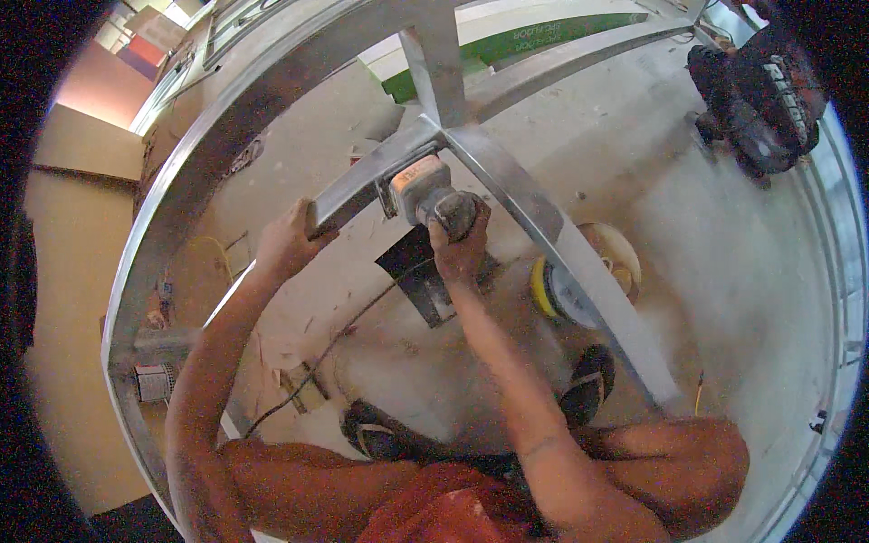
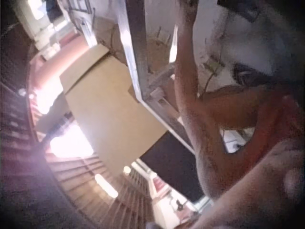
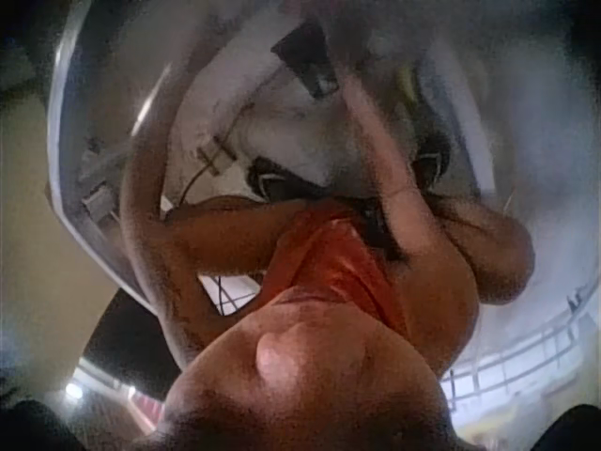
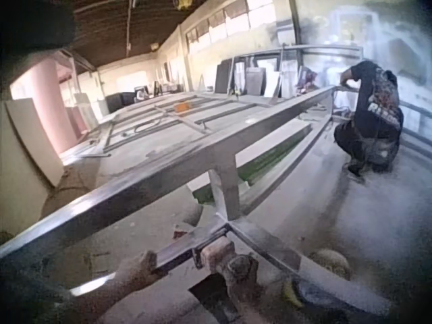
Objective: Using an electric orbital sander to smooth the surface of a metal structural frame.
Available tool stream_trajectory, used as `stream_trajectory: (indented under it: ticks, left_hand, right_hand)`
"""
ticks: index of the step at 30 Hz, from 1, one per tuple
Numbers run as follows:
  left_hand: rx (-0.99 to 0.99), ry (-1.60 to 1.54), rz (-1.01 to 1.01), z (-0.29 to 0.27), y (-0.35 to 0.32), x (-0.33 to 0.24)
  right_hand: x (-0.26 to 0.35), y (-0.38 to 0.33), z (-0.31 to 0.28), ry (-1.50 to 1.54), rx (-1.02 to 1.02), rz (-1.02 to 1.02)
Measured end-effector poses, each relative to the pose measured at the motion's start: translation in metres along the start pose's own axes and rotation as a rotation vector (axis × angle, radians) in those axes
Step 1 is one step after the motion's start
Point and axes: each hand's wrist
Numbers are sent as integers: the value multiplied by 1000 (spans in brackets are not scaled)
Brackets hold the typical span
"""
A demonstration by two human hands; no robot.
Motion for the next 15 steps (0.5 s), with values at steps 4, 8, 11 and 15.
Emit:
stream_trajectory:
  ticks: [4, 8, 11, 15]
  left_hand:
    - [41, 35, -43, 2, 4, 1]
    - [8, 54, -8, 4, 3, 1]
    - [-14, 26, 1, 5, 1, -2]
    - [11, 10, -48, 5, 2, 2]
  right_hand:
    - [-12, 20, 1, 9, -27, -95]
    - [-30, 22, 9, 52, -54, -107]
    - [-35, 25, 7, 25, -28, -128]
    - [-34, 28, 14, 78, -57, -181]
Point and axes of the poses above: each hand's wrist, its own y-axis towards the middle knuckle, its own z-axis out of the palm, x = y × z, and after that the axes turned 14 degrees about -y, right-handed
